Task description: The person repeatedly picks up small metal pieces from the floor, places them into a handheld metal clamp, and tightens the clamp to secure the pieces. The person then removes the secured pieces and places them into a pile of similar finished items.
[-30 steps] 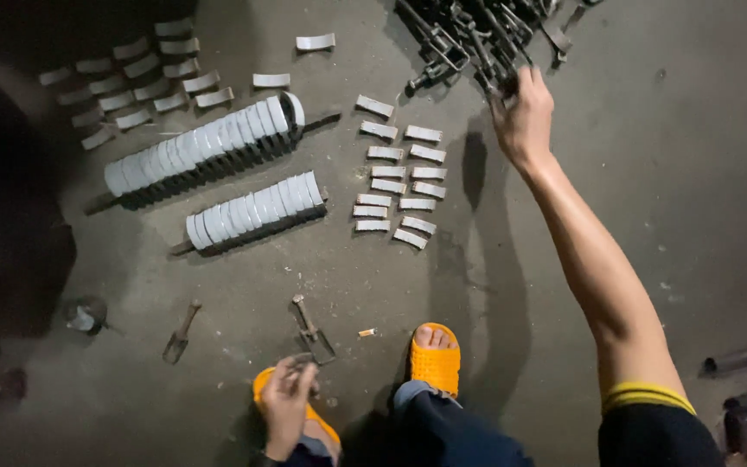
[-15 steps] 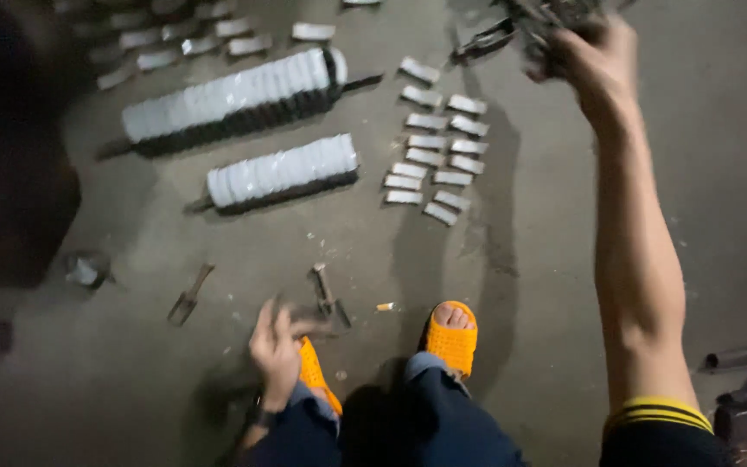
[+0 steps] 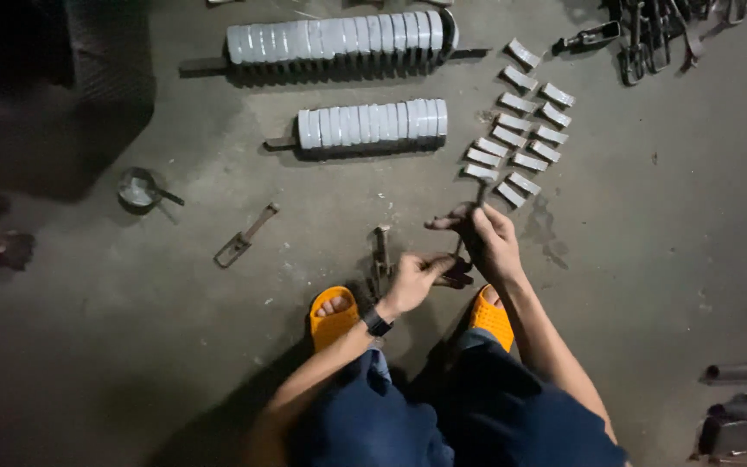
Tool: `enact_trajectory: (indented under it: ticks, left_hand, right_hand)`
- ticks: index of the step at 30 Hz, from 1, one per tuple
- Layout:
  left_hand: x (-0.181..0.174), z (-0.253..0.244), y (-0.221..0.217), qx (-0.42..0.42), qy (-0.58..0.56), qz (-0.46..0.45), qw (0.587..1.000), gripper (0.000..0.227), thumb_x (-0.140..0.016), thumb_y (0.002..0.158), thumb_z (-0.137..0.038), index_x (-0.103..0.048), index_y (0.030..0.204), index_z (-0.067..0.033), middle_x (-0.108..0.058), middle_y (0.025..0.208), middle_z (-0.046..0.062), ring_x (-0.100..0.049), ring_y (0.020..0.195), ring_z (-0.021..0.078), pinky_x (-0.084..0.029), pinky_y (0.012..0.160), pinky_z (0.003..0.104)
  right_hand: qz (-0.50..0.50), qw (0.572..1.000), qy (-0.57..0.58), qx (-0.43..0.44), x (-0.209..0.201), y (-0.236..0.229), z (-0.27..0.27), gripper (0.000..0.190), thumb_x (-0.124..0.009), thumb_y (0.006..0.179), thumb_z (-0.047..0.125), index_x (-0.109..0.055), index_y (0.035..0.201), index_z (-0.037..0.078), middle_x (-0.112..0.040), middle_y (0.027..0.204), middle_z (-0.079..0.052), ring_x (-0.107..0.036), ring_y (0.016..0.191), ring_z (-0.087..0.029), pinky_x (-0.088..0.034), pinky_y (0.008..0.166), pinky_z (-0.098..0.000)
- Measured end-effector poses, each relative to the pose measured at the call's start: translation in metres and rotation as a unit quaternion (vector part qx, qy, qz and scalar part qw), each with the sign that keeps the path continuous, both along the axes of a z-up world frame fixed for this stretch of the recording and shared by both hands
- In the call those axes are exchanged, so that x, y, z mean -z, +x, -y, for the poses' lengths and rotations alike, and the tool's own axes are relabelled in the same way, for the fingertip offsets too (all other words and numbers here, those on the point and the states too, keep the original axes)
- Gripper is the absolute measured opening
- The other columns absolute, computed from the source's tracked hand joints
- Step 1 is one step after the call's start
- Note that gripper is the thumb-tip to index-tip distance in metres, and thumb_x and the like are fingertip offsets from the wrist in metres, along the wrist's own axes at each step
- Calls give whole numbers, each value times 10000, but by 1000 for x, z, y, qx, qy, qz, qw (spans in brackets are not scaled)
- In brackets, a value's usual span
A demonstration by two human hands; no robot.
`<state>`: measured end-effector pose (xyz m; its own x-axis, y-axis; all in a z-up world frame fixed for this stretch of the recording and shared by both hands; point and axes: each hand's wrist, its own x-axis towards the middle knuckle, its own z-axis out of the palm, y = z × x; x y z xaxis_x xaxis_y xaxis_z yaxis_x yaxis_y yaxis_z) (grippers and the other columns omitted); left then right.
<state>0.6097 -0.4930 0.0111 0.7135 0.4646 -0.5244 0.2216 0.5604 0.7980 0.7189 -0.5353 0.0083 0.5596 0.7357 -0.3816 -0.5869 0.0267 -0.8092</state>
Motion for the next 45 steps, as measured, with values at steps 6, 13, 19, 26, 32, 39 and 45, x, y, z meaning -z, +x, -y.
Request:
enact_trajectory:
  ticks: [6, 13, 19, 26, 32, 39, 45]
  left_hand:
    - [0, -20, -46, -143, -268, 150, 941, 184, -605, 849, 12, -531, 683, -13, -637, 800, 285, -660, 727, 379, -562, 579, 456]
    - [54, -18, -95, -151, 11, 21, 988, 125, -707, 775, -46, -625, 685, -17, -644, 647, 117, -577, 625, 138, -501, 603, 304]
    - [60, -45, -156, -294, 225, -145, 917, 96, -635, 771, 67, -640, 740, -24, -647, 659, 115, -585, 623, 139, -505, 637, 318]
    - [57, -64, -200, -416, 278, -70, 863, 129, -560, 868, 48, -584, 763, -24, -613, 695, 140, -608, 687, 187, -489, 655, 309]
    - [28, -72, -158, -416, 226, 68, 878, 126, -497, 914, -6, -606, 851, -11, -620, 774, 162, -611, 740, 215, -488, 664, 345]
    - [-13, -90, -52, -312, 89, 269, 907, 252, -504, 896, -26, -547, 1139, -78, -628, 1063, 100, -596, 963, 206, -488, 829, 362]
    - [-20, -87, 25, -304, -23, 369, 878, 479, -505, 765, 135, -529, 1216, -25, -618, 1080, 176, -584, 1036, 327, -439, 929, 502]
  right_hand:
    - [159, 984, -10, -80, 11, -4, -17, 215, -675, 788, 85, -629, 913, -84, -602, 864, -192, -593, 761, -205, -538, 656, -402]
    - [24, 996, 52, -68, -8, -20, -37, 495, -575, 846, 43, -405, 1292, -87, -618, 969, -240, -608, 916, -292, -438, 910, -467]
    - [498, 842, -204, -48, 88, 46, -37, 250, -734, 794, 24, -628, 1013, -33, -655, 708, -140, -600, 450, -203, -478, 527, -284]
    - [622, 704, -313, -143, 145, 77, -66, 122, -663, 754, 59, -714, 852, 112, -655, 666, -74, -639, 603, -327, -525, 571, -376]
    - [598, 724, -306, -160, 147, 87, -63, 86, -664, 756, 137, -695, 815, 84, -652, 670, -102, -634, 650, -350, -500, 574, -442]
    - [520, 841, -148, -27, 5, 63, -21, 60, -664, 816, 64, -613, 807, 35, -592, 640, -161, -612, 603, -298, -466, 556, -360]
    - [529, 847, -46, -3, -76, 31, 2, 95, -712, 738, 84, -618, 728, 95, -553, 536, -29, -541, 452, -185, -438, 480, -243]
